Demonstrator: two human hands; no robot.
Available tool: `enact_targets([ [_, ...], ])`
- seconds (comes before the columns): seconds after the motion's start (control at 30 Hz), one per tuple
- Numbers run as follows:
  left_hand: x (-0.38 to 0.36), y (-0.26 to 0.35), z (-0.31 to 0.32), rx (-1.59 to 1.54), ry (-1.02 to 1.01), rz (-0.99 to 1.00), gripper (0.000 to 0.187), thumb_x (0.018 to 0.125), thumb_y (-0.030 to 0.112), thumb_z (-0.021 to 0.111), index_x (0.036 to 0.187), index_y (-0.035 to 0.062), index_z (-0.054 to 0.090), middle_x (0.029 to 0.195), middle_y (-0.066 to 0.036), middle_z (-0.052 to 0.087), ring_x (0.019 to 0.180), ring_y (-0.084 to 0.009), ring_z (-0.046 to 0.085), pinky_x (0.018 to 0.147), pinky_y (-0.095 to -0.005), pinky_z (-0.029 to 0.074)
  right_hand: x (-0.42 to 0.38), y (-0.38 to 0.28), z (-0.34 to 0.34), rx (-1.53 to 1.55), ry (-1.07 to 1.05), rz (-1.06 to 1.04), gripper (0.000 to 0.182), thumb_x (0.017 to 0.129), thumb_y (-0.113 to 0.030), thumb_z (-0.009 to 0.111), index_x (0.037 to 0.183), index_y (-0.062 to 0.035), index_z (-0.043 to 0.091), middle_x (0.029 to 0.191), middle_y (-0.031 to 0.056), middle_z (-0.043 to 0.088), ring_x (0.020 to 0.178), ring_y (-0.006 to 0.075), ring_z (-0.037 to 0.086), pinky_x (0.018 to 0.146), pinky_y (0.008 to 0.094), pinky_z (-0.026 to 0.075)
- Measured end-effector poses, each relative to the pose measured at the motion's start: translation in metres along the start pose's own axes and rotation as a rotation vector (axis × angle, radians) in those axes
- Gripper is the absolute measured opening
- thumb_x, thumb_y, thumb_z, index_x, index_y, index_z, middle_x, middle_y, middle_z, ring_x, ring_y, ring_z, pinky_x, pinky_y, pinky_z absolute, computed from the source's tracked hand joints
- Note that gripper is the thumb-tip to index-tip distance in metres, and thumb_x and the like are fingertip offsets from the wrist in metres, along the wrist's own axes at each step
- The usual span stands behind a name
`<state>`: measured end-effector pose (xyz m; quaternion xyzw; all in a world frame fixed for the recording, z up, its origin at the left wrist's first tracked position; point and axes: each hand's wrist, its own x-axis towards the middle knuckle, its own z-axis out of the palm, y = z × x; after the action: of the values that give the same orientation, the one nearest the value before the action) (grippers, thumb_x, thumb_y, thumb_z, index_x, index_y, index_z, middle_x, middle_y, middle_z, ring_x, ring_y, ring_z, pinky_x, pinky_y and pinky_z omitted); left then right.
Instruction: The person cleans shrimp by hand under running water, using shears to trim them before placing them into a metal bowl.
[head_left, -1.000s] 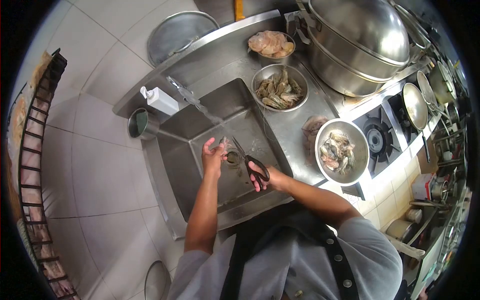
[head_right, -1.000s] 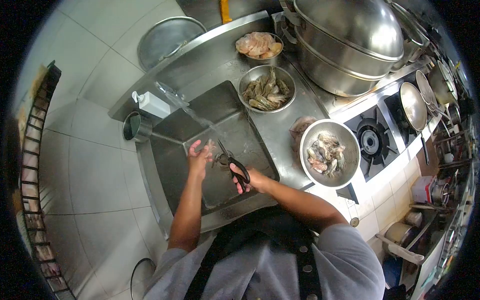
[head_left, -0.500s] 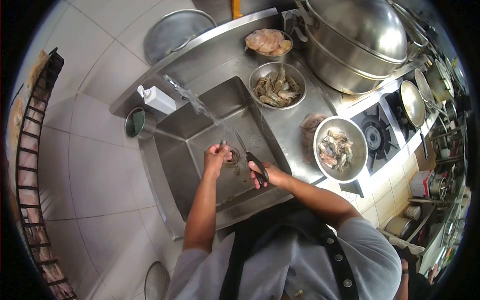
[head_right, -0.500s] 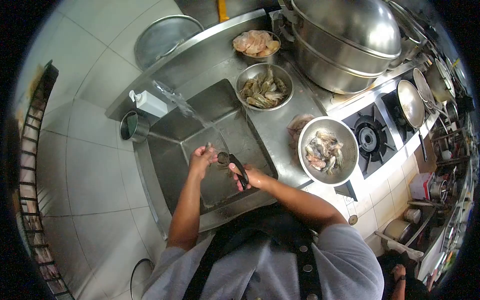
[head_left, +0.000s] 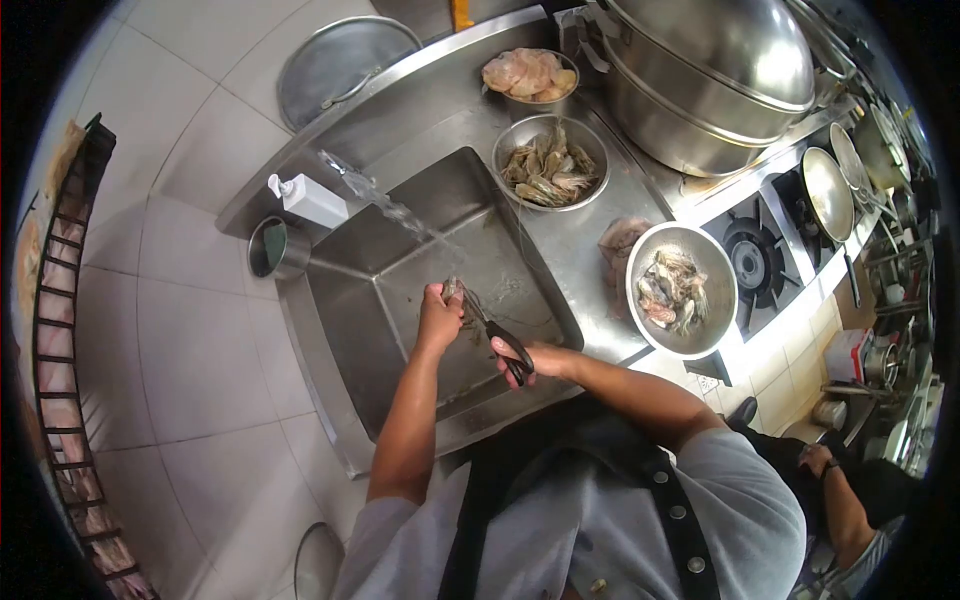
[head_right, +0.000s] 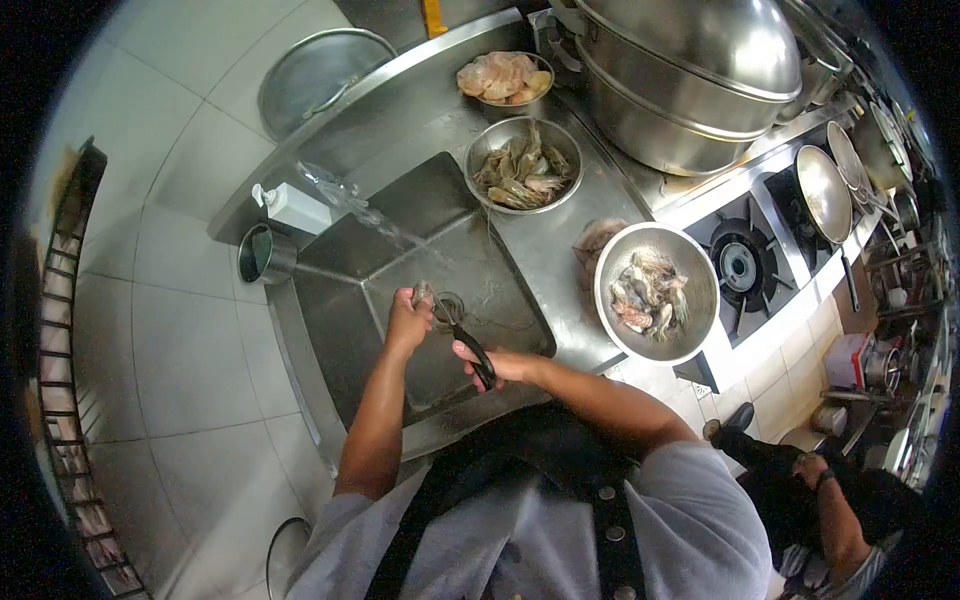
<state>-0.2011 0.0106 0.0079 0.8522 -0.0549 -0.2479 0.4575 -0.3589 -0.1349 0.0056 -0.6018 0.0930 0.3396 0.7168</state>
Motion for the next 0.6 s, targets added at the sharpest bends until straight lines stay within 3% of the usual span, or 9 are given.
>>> enact_targets([
  [0.2, 0.009, -0.013, 0.002, 0.085, 0.051, 0.054, 0.033, 0.089, 0.015, 0.058, 0.112, -0.0046, 0.045, 0.078, -0.01, 0.059, 0.063, -0.0153, 0.057, 0.059, -0.031, 0.047, 0.006, -0.008, 0.0, 0.018, 0.206, 0.001, 0.069, 0.08, -0.075, 0.047, 0.082, -0.0066, 0.055, 0.065, 0.0035, 0.059, 0.052, 0.0134, 0.058, 0.046, 0.0235, 0.042],
  [0.27, 0.009, -0.009, -0.001, 0.072, 0.037, 0.042, 0.033, 0.089, 0.016, 0.059, 0.111, -0.0047, 0.045, 0.077, -0.009, 0.059, 0.063, -0.016, 0.057, 0.06, -0.0316, 0.046, 0.001, -0.012, 0.001, 0.17, 0.24, -0.076, 0.064, 0.081, -0.07, 0.052, 0.081, -0.006, 0.056, 0.062, 0.0037, 0.059, 0.05, 0.013, 0.058, 0.044, 0.0221, 0.041],
  [0.47, 0.008, -0.008, -0.006, 0.055, 0.01, 0.023, 0.033, 0.088, 0.016, 0.059, 0.112, -0.0036, 0.047, 0.078, -0.01, 0.059, 0.063, -0.0172, 0.057, 0.062, -0.0329, 0.047, -0.003, -0.007, -0.005, 0.127, 0.135, 0.035, 0.063, 0.084, -0.071, 0.047, 0.077, -0.0088, 0.054, 0.059, 0.0019, 0.057, 0.053, 0.0117, 0.058, 0.046, 0.024, 0.04],
  [0.6, 0.011, -0.017, -0.004, 0.248, -0.004, 0.143, 0.035, 0.088, 0.016, 0.059, 0.114, -0.0048, 0.048, 0.086, -0.013, 0.062, 0.068, -0.0201, 0.059, 0.067, -0.0328, 0.047, 0.003, -0.011, -0.007, 0.066, 0.102, 0.028, 0.066, 0.083, -0.074, 0.043, 0.077, -0.0089, 0.054, 0.061, 0.0027, 0.058, 0.054, 0.0121, 0.058, 0.046, 0.0247, 0.041],
])
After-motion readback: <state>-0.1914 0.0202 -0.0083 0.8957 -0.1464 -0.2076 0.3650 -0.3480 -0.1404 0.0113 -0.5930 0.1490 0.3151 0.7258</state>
